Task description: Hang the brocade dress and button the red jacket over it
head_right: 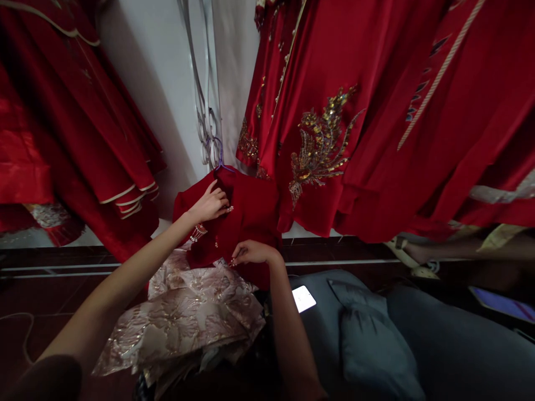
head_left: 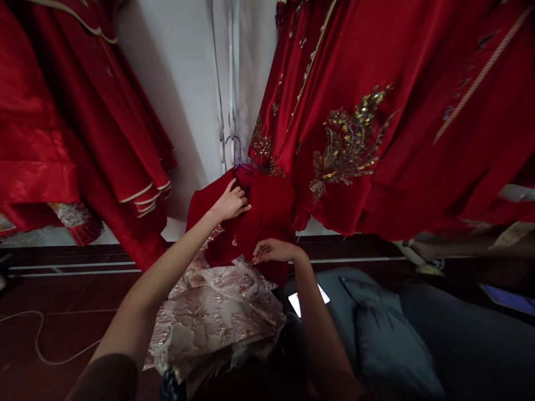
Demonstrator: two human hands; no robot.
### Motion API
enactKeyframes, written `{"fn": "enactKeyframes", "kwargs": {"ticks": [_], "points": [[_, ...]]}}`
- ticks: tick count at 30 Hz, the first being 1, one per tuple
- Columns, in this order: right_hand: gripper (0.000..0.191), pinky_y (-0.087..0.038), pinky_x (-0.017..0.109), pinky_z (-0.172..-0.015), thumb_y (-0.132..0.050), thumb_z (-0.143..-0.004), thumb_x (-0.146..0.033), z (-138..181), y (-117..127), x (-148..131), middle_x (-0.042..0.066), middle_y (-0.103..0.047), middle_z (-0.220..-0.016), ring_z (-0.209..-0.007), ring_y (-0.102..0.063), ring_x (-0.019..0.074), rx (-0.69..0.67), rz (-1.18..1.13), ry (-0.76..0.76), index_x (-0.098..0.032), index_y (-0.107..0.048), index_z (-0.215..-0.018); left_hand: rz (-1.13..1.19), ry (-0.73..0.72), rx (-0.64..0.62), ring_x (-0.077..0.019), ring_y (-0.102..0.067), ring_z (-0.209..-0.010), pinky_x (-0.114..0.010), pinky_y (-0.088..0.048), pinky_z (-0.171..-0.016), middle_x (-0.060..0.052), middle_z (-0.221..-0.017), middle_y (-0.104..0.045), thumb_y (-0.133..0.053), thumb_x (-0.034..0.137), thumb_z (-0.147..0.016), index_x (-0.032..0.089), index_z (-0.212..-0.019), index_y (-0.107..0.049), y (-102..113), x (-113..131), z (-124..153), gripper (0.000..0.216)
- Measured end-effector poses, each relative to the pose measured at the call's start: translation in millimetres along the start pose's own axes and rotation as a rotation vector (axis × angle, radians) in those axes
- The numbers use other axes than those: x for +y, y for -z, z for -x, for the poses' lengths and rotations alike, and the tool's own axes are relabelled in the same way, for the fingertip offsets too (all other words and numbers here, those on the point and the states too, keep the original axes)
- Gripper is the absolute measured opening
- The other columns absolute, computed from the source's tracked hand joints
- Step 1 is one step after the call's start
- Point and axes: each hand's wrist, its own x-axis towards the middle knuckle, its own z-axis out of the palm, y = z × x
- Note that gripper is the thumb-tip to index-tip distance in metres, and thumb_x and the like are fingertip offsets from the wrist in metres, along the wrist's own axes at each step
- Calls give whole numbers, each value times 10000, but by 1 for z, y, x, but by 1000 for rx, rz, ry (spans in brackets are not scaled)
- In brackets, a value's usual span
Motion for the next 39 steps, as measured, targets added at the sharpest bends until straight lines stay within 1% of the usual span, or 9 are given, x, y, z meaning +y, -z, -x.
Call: {"fn": "enactKeyframes", "kwargs": {"ticks": [7,16,21,27,31,33,35,37,39], "points": [[332,-463,296,-754,-734,-598,-404,0,1,2,31,-686,-787,-770,-628,157,-3,7,-21,-150,-635,-787,-47,-16,-49,-224,-510,-895,-555,-20,-1106,-50,-777,-585,-531,198,-774,206,-811,-636,-4,8,2,111],[318,-461,299,-760,-732,-608,-383,-1,-2,-3,31,-686,-784,-769,-629,156,14,15,-7,-153,-622,-799,230,92,-47,-221,-535,-823,-534,-27,-1116,-20,-602,-548,-544,185,-726,255,-690,-618,1,8,3,107],[351,-460,304,-767,-741,-594,-415,-1,-2,-4,41,-691,-805,-794,-632,168,28,19,-2,-153,-627,-799,324,130,23,-228,-544,-809,-545,-19,-1116,-18,-579,-545,-597,208,-688,262,-679,-626,0,11,3,62],[372,-462,305,-768,-739,-594,-437,2,-1,-4,39,-686,-792,-786,-632,166,22,7,10,-151,-613,-795,-28,-34,-22,-217,-544,-798,-558,-11,-1117,-24,-619,-567,-461,147,-775,242,-830,-626,-4,17,5,199],[382,-468,308,-746,-732,-599,-451,3,-3,-4,36,-673,-766,-768,-624,169,33,42,34,-152,-606,-801,-253,-71,-19,-192,-557,-774,-546,-52,-1120,-18,-698,-591,-383,199,-863,195,-887,-569,-3,16,7,187],[363,-474,309,-734,-720,-620,-440,-4,-1,-9,33,-660,-756,-752,-613,167,152,87,99,-159,-602,-817,-318,-54,-13,-188,-571,-772,-535,-103,-1109,-30,-745,-608,-349,253,-895,177,-906,-546,0,12,10,212],[346,-483,319,-737,-681,-667,-451,-19,4,-20,44,-651,-793,-763,-607,170,404,97,178,-168,-595,-848,-386,-3,-26,-197,-585,-757,-516,-200,-1069,-58,-740,-619,-330,283,-905,152,-927,-546,3,8,13,253],[386,-492,340,-767,-590,-741,-494,-44,9,-37,84,-649,-903,-829,-615,188,697,16,236,-164,-578,-941,-468,120,-18,-226,-593,-765,-497,-287,-996,-103,-725,-625,-338,247,-890,108,-971,-552,6,6,17,267],[513,-476,344,-848,-444,-824,-527,-72,11,-56,154,-597,-1113,-999,-593,209,878,-130,283,-125,-494,-1139,-536,278,47,-267,-587,-858,-490,-320,-943,-163,-828,-636,-355,176,-856,71,-1078,-526,7,5,22,299]]}}
